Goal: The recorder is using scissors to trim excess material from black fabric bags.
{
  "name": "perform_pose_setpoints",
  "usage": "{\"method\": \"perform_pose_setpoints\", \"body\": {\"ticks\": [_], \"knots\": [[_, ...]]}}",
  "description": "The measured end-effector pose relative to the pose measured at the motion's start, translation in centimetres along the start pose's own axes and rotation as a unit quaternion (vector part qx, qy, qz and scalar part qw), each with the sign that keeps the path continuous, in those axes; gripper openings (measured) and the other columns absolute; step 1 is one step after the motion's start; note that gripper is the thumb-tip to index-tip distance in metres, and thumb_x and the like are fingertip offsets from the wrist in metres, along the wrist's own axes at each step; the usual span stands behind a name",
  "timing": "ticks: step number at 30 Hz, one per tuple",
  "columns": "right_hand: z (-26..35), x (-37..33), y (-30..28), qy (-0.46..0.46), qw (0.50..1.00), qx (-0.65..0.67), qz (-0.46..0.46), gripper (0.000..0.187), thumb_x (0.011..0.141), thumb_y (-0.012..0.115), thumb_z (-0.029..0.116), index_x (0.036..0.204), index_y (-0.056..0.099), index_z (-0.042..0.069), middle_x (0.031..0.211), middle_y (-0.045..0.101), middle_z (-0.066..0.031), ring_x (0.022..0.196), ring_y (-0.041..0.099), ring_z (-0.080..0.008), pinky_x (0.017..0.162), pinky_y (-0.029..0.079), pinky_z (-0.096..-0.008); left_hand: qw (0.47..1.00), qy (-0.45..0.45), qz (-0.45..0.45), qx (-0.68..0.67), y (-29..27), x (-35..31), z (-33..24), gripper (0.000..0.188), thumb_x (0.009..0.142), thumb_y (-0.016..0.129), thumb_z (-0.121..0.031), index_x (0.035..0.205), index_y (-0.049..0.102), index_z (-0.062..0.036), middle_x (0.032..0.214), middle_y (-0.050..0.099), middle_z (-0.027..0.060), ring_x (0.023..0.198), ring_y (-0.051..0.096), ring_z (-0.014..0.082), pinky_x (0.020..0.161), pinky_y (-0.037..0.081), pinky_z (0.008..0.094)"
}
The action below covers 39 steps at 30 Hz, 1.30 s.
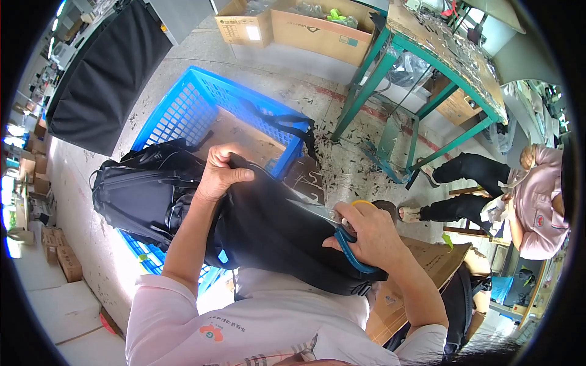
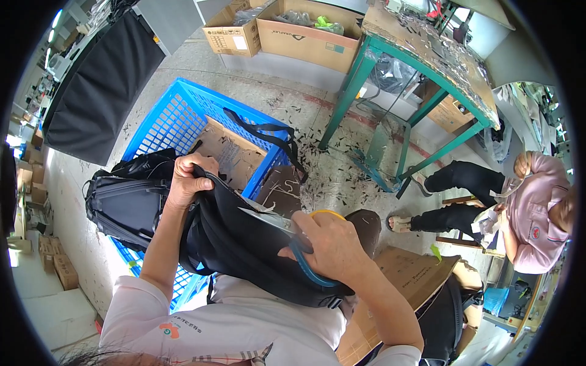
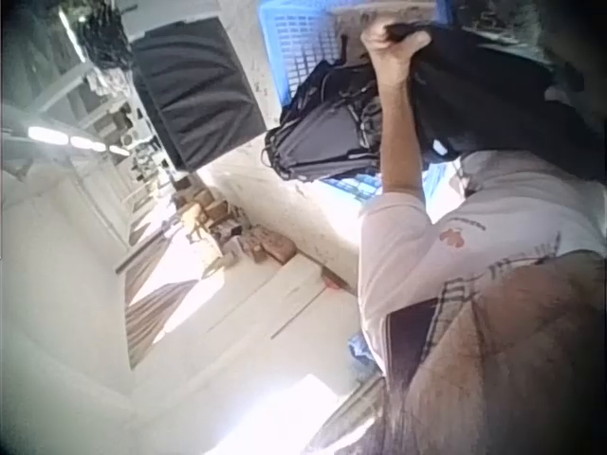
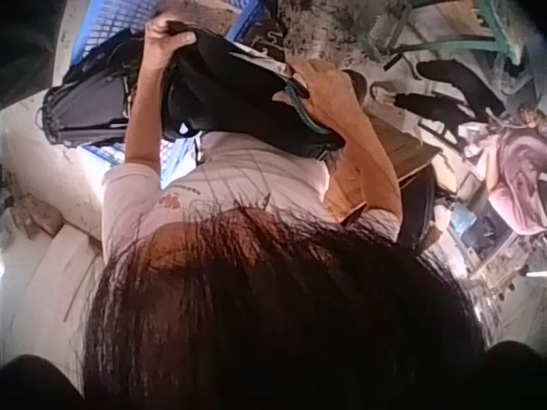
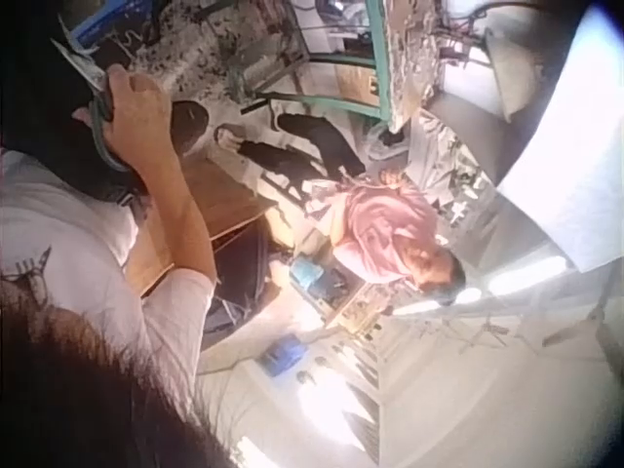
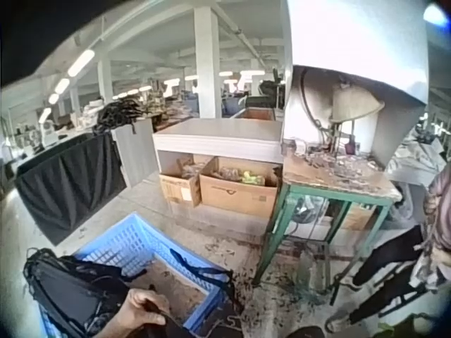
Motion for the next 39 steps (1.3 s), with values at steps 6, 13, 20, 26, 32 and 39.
{"method": "perform_pose_setpoints", "body": {"ticks": [6,13,20,26,32,39], "knots": [[0.1,-0.6,0.6,0.012,1.000,0.003,0.013,0.049,0.066,0.075,0.036,0.096,0.054,0.004,0.065,0.052,-0.0094,0.055,0.054,-0.0267,0.049,0.043,-0.0347,1.000,0.001,0.000,0.005,0.0,-0.3,0.6,0.022,0.058,0.076,0.003,0.075,0.063,-0.0026,0.069,0.061,0.0001,0.064,0.054,0.0073,0.060,0.043,0.0207],[-0.3,-0.3,0.6,0.025,0.999,0.011,0.035,0.049,0.064,0.076,0.035,0.095,0.053,0.004,0.065,0.052,-0.0098,0.056,0.054,-0.0271,0.051,0.044,-0.0347,0.999,-0.029,-0.017,-0.004,0.2,-0.2,0.2,0.024,0.056,0.075,0.004,0.076,0.063,-0.0025,0.071,0.061,-0.0001,0.066,0.054,0.0074,0.063,0.043,0.0206],[0.6,1.0,0.2,0.013,0.999,0.029,0.006,0.048,0.064,0.076,0.035,0.094,0.054,0.005,0.064,0.052,-0.0084,0.055,0.055,-0.0246,0.050,0.044,-0.0323,0.998,-0.028,-0.001,0.052,0.9,-0.4,-1.2,0.026,0.055,0.074,0.006,0.076,0.062,-0.0026,0.072,0.061,-0.0004,0.070,0.054,0.0077,0.067,0.043,0.0216],[0.7,0.6,0.8,-0.001,1.000,0.000,0.003,0.046,0.066,0.074,0.037,0.093,0.054,0.005,0.063,0.052,-0.0076,0.053,0.055,-0.0242,0.049,0.044,-0.0329,0.998,-0.022,0.004,0.060,0.8,-0.6,-1.5,0.025,0.055,0.073,0.008,0.075,0.062,-0.0018,0.073,0.061,-0.0002,0.069,0.054,0.0075,0.066,0.042,0.0212],[1.0,1.0,0.7,0.010,1.000,0.022,-0.004,0.048,0.065,0.075,0.038,0.093,0.054,0.005,0.065,0.053,-0.0081,0.054,0.055,-0.0246,0.049,0.044,-0.0333,0.998,-0.028,0.001,0.051,1.1,-0.8,-1.8,0.025,0.054,0.072,0.008,0.074,0.061,-0.0013,0.072,0.060,-0.0006,0.067,0.053,0.0067,0.064,0.042,0.0208],[1.0,1.6,0.7,-0.009,1.000,0.012,-0.001,0.050,0.065,0.075,0.038,0.096,0.054,0.005,0.067,0.055,-0.0092,0.055,0.056,-0.0256,0.050,0.045,-0.0338,0.997,-0.032,0.007,0.072,1.2,-0.7,-2.1,0.025,0.054,0.072,0.008,0.072,0.059,-0.0021,0.070,0.059,-0.0010,0.066,0.052,0.0065,0.063,0.041,0.0206]]}}
Point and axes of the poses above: each hand's wrist, its own x-axis towards the middle knuckle, its own y-axis out of the palm, z = x × y, the point moved 1 cm from there along x, towards the middle knuckle
